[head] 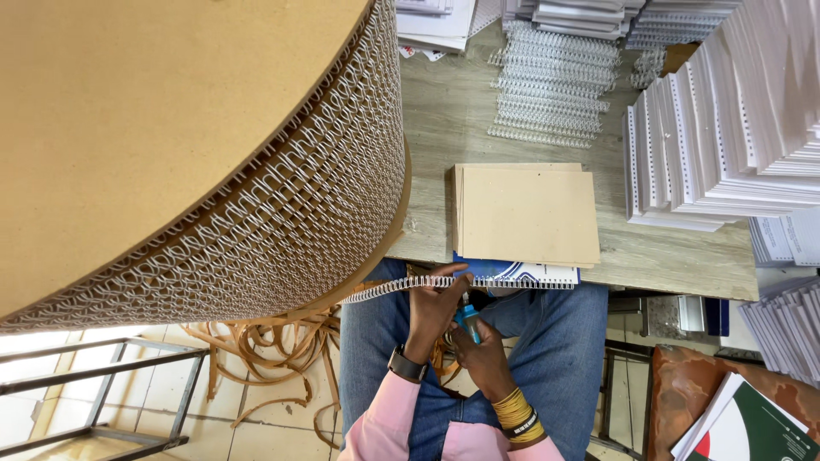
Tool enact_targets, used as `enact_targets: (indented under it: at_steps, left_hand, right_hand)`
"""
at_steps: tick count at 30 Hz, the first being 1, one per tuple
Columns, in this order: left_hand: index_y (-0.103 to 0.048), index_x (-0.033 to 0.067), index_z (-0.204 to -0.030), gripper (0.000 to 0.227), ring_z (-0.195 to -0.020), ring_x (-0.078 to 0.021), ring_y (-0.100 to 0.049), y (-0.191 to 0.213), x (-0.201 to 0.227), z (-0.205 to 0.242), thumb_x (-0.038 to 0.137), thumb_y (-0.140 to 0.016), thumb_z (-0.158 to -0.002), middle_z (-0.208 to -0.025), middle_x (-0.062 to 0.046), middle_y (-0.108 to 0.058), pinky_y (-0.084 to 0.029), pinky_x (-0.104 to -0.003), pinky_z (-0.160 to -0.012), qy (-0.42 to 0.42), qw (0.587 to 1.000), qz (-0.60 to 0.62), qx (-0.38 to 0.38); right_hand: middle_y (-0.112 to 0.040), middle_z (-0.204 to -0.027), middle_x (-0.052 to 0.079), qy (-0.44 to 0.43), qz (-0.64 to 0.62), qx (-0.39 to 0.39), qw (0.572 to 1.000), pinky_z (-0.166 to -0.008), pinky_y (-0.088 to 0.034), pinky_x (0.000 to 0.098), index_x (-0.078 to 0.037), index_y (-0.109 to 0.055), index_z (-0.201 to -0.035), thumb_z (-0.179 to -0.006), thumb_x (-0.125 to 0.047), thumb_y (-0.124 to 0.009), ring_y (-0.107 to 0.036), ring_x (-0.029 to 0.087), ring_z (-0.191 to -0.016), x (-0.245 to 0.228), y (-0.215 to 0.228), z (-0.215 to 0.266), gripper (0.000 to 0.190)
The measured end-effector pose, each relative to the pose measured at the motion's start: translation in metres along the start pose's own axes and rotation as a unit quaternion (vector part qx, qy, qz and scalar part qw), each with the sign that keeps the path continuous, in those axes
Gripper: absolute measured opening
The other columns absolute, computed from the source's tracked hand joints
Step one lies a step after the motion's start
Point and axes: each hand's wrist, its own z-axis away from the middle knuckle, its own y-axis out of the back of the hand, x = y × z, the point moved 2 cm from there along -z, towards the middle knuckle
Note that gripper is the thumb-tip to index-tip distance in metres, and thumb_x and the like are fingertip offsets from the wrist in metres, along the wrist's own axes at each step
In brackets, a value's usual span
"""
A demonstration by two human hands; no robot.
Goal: The person sits on a chair and cuts a continuous metal spiral binding wire from a large roll using pliers. They measure the wire against a notebook on their lap, cut it to length, and place the finished pieces on the table.
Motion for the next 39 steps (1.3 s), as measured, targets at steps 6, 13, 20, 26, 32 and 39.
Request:
enact_targets:
  at_steps: [6,13,20,26,32,39]
  left_hand:
    - [-0.087,0.0147,-0.116,0.033,-0.039,-0.0050,-0.049,0.002,0.014,0.004,0.032,-0.086,-0.088,-0.084,-0.005,-0.084,-0.040,-0.021,-0.034,0.141,0.990,0.024,-0.003]
    - [-0.089,0.0111,-0.102,0.009,-0.048,-0.0024,-0.044,-0.002,-0.027,-0.011,0.013,-0.087,-0.093,-0.062,0.003,-0.065,-0.035,-0.021,-0.045,0.038,0.999,0.029,-0.012]
    - [-0.090,0.0326,-0.091,0.017,-0.047,-0.0032,-0.031,0.004,-0.079,-0.030,0.047,-0.083,-0.097,-0.050,0.013,-0.043,-0.030,-0.026,-0.041,-0.102,0.963,-0.247,0.025]
    - [-0.087,0.0094,-0.109,0.021,-0.104,-0.0174,-0.081,0.012,-0.036,-0.017,0.022,-0.080,-0.095,-0.111,-0.008,-0.087,-0.063,-0.031,-0.097,-0.175,0.983,-0.025,-0.047]
    - [-0.087,0.0091,-0.098,0.011,-0.101,-0.0168,-0.081,0.013,-0.041,-0.023,0.018,-0.084,-0.092,-0.102,-0.007,-0.087,-0.063,-0.031,-0.099,-0.223,0.974,0.001,-0.033]
    - [-0.088,0.0099,-0.098,0.012,-0.100,-0.0157,-0.083,0.020,-0.027,-0.019,0.018,-0.086,-0.090,-0.104,-0.007,-0.088,-0.064,-0.029,-0.096,-0.164,0.986,0.011,-0.021]
  right_hand:
    - [-0.041,-0.055,0.001,0.009,0.016,0.004,1.000,-0.040,-0.030,0.0316,-0.012,-0.054,-0.081,-0.106,-0.013,-0.070,-0.035,0.011,-0.044,0.027,0.001,-0.015,0.029]
    - [-0.042,-0.057,0.003,-0.027,-0.042,0.043,0.998,-0.040,-0.032,0.0325,-0.009,-0.056,-0.079,-0.103,-0.004,-0.064,-0.037,0.014,-0.044,0.050,0.003,-0.016,0.026]
    - [-0.072,-0.087,0.006,0.088,-0.282,0.135,0.946,-0.061,-0.060,0.0377,-0.013,-0.068,-0.096,-0.099,-0.033,-0.078,-0.066,0.018,-0.066,0.000,0.020,-0.038,0.023]
    - [-0.071,-0.074,0.005,0.027,-0.343,0.170,0.923,-0.069,-0.059,0.0356,-0.016,-0.069,-0.087,-0.096,-0.033,-0.081,-0.066,0.016,-0.065,-0.019,0.024,-0.050,0.023]
    - [-0.075,-0.128,0.007,0.002,-0.382,0.126,0.916,-0.068,-0.059,0.0374,-0.011,-0.062,-0.135,-0.097,-0.049,-0.072,-0.069,0.016,-0.079,-0.010,0.031,-0.039,0.055]
    - [-0.071,-0.077,0.008,-0.003,-0.344,0.152,0.927,-0.054,-0.051,0.0278,-0.016,-0.069,-0.084,-0.097,-0.036,-0.081,-0.068,0.023,-0.066,-0.022,0.036,-0.059,0.027]
